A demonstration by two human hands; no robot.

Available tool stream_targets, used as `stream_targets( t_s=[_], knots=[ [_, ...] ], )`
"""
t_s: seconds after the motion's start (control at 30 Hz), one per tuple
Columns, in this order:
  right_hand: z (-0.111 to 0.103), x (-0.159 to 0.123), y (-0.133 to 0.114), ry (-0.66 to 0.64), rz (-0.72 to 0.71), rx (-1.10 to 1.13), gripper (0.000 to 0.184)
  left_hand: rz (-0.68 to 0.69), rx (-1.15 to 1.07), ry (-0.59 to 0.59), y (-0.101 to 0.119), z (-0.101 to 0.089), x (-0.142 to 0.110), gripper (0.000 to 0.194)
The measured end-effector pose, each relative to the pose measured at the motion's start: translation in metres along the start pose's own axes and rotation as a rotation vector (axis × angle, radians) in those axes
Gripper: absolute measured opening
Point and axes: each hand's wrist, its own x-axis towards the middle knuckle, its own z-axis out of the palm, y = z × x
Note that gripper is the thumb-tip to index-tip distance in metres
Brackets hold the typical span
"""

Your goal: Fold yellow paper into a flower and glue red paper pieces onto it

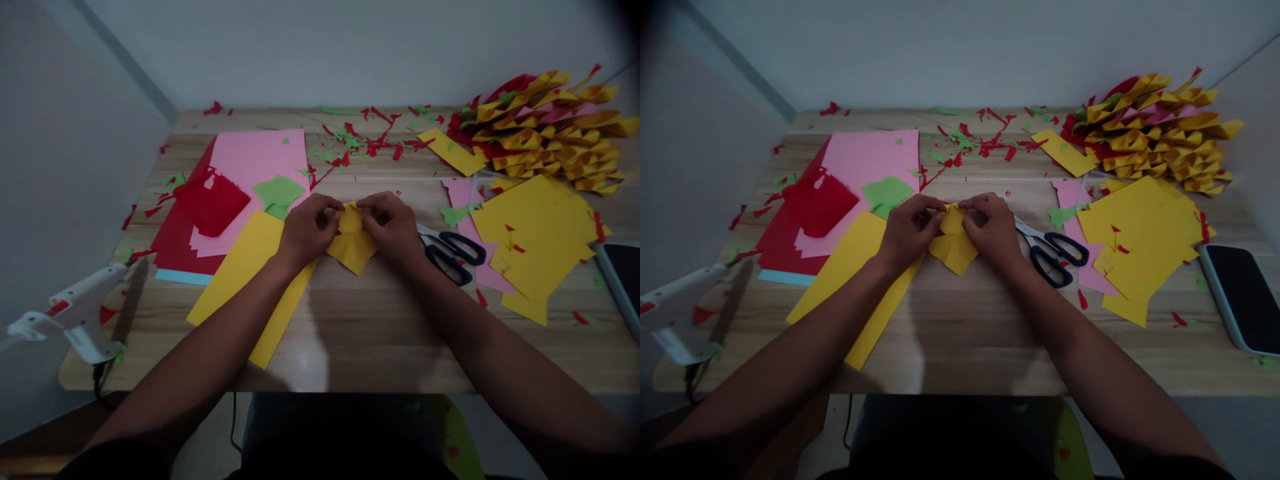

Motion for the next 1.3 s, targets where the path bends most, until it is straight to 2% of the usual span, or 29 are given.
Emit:
stream_targets(
  t_s=[0.1, 0.3, 0.47, 0.57, 0.73, 0.83, 0.93, 1.07, 1.17, 1.3],
  knots=[
    [0.002, -0.002, -0.004, -0.005, 0.056, 0.103, 0.025, -0.082, -0.171, 0.013, -0.003, 0.002, 0.002, 0.022],
    [0.004, -0.004, -0.014, -0.022, 0.123, 0.349, 0.047, -0.129, -0.406, 0.023, -0.003, 0.005, 0.005, 0.027],
    [0.006, -0.004, -0.016, -0.009, 0.096, 0.392, 0.039, -0.192, -0.521, 0.049, -0.002, 0.005, 0.005, 0.036],
    [0.006, -0.003, -0.017, 0.015, 0.099, 0.414, 0.039, -0.209, -0.597, -0.013, -0.003, 0.005, 0.005, 0.051],
    [0.003, -0.004, -0.019, -0.043, 0.165, 0.512, 0.038, -0.166, -0.656, -0.133, -0.001, 0.005, 0.004, 0.067],
    [0.002, -0.004, -0.019, 0.015, 0.12, 0.43, 0.031, -0.174, -0.675, -0.135, 0.001, 0.005, 0.004, 0.068],
    [0.001, -0.006, -0.019, 0.031, 0.02, 0.256, 0.019, -0.198, -0.685, -0.119, 0.002, 0.005, 0.004, 0.066],
    [0.001, -0.008, -0.018, 0.022, -0.096, 0.108, 0.026, -0.221, -0.733, -0.113, 0.0, 0.005, 0.004, 0.064],
    [0.002, -0.01, -0.017, 0.047, -0.128, 0.074, 0.032, -0.206, -0.736, -0.094, -0.003, 0.007, 0.005, 0.062],
    [0.002, -0.009, -0.016, 0.077, -0.177, 0.021, 0.015, -0.229, -0.735, -0.06, -0.006, 0.009, 0.005, 0.058]
  ],
)
